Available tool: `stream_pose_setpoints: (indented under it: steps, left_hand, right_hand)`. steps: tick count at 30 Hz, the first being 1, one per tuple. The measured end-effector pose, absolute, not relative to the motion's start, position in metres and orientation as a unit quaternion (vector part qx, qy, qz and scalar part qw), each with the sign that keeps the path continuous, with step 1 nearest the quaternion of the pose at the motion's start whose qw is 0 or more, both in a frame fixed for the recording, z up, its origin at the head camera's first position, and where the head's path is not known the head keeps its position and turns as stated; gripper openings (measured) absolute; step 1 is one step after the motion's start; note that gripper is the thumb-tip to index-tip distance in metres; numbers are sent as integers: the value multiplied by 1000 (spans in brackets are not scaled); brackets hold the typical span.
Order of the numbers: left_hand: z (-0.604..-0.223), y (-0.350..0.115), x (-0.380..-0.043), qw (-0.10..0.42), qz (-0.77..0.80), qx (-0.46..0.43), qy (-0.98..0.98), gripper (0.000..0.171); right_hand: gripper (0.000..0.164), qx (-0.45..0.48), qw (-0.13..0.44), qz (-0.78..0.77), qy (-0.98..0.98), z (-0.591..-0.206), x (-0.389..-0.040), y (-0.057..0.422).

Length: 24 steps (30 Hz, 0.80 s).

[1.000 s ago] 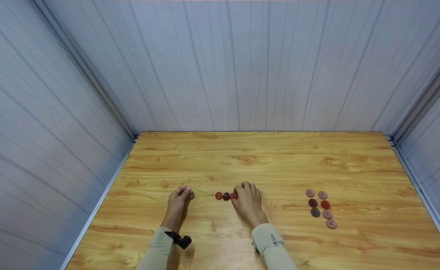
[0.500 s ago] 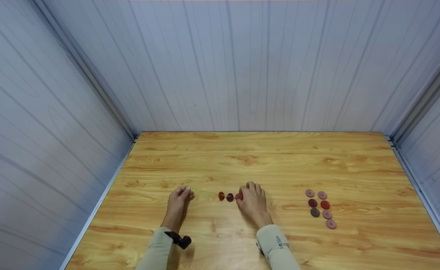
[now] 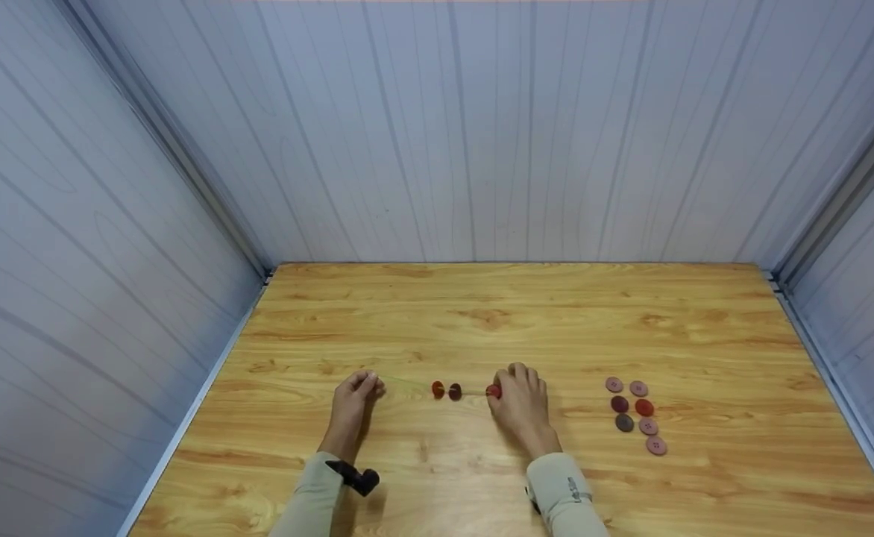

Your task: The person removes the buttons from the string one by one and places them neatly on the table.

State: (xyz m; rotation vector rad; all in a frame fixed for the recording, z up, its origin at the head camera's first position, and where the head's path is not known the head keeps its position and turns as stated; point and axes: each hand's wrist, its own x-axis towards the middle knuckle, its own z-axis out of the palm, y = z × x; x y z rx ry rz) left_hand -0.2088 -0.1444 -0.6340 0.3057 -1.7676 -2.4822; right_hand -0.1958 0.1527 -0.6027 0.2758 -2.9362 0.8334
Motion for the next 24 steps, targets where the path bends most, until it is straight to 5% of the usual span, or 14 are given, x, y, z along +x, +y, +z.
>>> stream_pose_setpoints:
  steps: [24]
  left_hand:
    - [-634,-143,-210,50,-811,100,-574,11]
  right_hand:
    - [22,29,37,299,-953,-593,-195,202]
